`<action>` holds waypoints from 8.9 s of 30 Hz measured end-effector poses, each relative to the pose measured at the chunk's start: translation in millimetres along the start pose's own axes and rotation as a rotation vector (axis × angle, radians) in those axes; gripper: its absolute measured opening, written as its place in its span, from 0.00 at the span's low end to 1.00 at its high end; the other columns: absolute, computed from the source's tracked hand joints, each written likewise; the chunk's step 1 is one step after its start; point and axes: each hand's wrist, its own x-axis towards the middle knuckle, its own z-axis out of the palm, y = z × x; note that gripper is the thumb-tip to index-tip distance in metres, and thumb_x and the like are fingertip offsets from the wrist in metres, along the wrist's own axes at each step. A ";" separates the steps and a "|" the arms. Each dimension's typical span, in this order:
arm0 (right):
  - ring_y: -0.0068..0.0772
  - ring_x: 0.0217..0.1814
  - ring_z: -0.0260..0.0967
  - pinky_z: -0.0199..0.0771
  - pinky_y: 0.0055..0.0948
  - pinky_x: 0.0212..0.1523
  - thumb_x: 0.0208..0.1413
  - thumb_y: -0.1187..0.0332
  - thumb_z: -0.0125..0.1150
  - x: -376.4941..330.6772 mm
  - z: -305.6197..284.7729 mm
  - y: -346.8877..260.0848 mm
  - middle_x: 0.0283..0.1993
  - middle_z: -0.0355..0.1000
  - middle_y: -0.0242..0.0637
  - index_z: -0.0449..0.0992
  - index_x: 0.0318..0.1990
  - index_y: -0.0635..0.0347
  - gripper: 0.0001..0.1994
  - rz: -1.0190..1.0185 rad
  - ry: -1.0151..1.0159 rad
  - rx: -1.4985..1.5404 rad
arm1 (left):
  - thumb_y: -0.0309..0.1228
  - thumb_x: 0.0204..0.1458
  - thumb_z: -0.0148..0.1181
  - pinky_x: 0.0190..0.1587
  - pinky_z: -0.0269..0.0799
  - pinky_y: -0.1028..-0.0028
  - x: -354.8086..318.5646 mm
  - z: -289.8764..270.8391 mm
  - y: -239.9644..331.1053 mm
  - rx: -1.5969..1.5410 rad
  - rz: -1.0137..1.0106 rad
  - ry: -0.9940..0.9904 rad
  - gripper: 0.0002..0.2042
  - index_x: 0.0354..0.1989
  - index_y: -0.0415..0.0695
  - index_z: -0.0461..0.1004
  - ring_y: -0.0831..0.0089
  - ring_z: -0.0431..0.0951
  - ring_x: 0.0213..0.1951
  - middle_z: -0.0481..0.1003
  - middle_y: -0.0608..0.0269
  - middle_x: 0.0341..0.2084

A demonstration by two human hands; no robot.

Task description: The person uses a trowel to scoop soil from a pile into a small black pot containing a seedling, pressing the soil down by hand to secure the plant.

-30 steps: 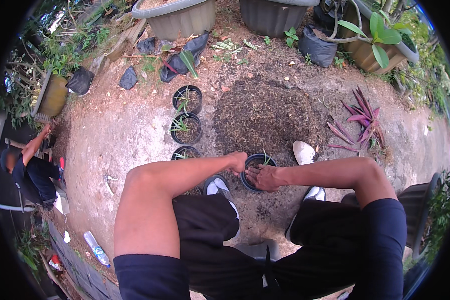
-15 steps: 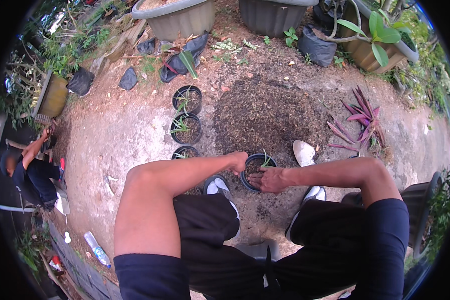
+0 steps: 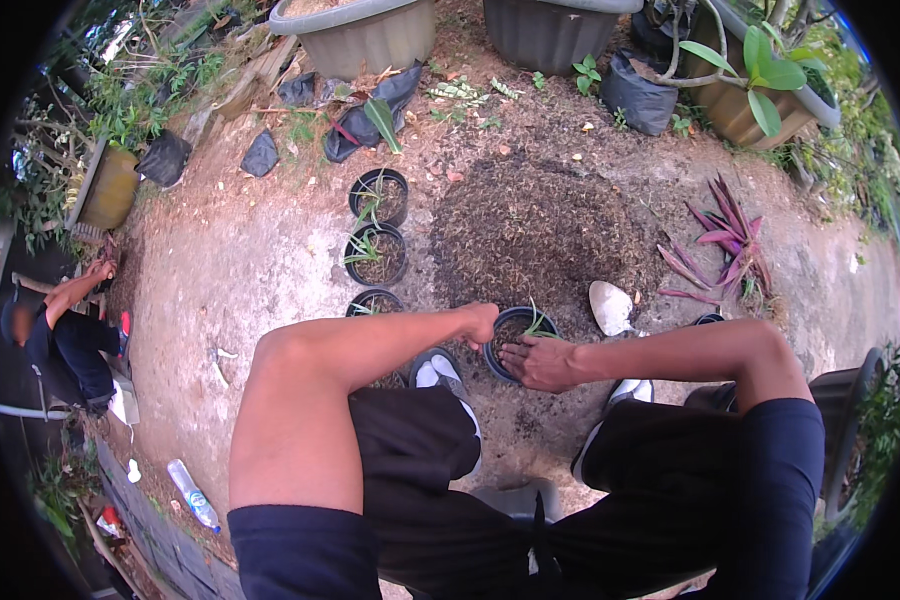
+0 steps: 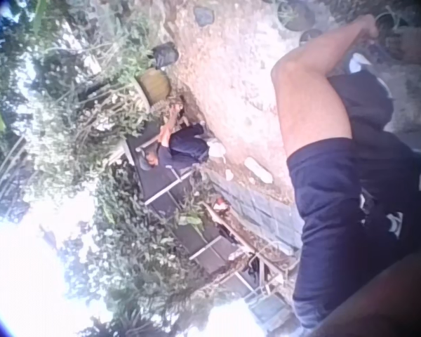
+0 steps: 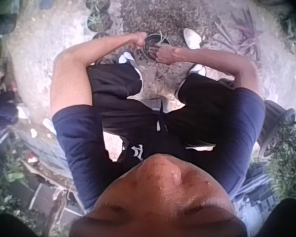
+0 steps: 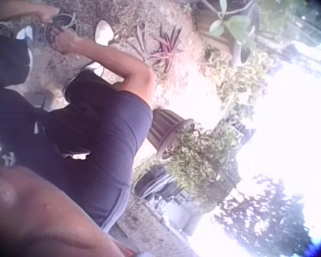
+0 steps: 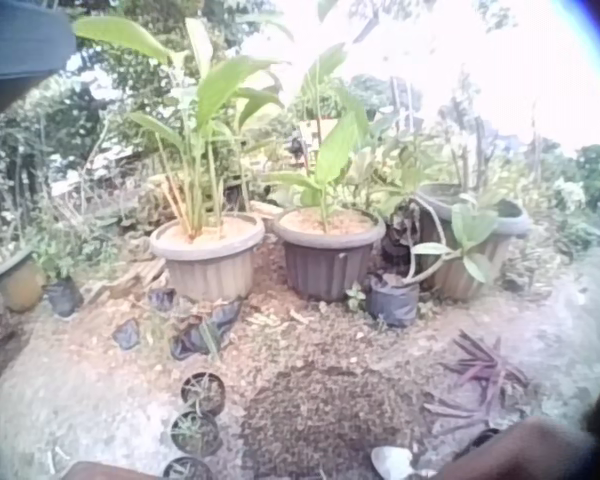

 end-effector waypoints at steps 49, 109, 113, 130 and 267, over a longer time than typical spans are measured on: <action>0.56 0.78 0.42 0.39 0.50 0.75 0.55 0.62 0.54 -24.1 -0.6 -2.8 0.74 0.42 0.67 0.46 0.68 0.84 0.40 0.165 -0.396 -0.009 | 0.31 0.61 0.54 0.26 0.77 0.71 13.5 1.6 -1.2 -0.012 0.026 -0.057 0.11 0.36 0.38 0.80 0.74 0.82 0.27 0.83 0.62 0.28; 0.54 0.64 0.65 0.68 0.49 0.62 0.49 0.61 0.61 -0.5 4.1 -2.7 0.62 0.64 0.60 0.68 0.57 0.73 0.30 0.108 -0.272 0.643 | 0.31 0.60 0.55 0.28 0.77 0.70 12.3 0.9 -3.5 0.021 0.022 -0.096 0.09 0.39 0.38 0.79 0.73 0.83 0.29 0.83 0.62 0.29; 0.53 0.64 0.66 0.68 0.49 0.61 0.49 0.63 0.60 -1.3 13.4 -2.1 0.61 0.64 0.61 0.70 0.55 0.73 0.27 0.105 -0.187 0.638 | 0.28 0.53 0.60 0.24 0.75 0.69 17.5 2.1 -2.4 -0.017 -0.003 -0.062 0.06 0.35 0.46 0.82 0.78 0.82 0.26 0.83 0.68 0.27; 0.62 0.79 0.36 0.45 0.49 0.75 0.53 0.62 0.56 -8.4 7.3 -10.8 0.73 0.36 0.74 0.41 0.68 0.86 0.44 0.202 -0.098 0.421 | 0.28 0.55 0.57 0.26 0.76 0.69 10.1 0.0 -3.2 -0.002 0.016 -0.046 0.07 0.35 0.42 0.80 0.75 0.82 0.27 0.83 0.63 0.27; 0.32 0.26 0.71 0.68 0.38 0.31 0.59 0.48 0.60 -224.7 41.3 -52.4 0.22 0.73 0.38 0.79 0.42 0.62 0.22 1.252 0.374 1.162 | 0.27 0.46 0.63 0.52 0.75 0.59 -15.6 -23.4 23.2 0.735 0.155 -0.018 0.18 0.49 0.42 0.80 0.54 0.78 0.53 0.78 0.48 0.48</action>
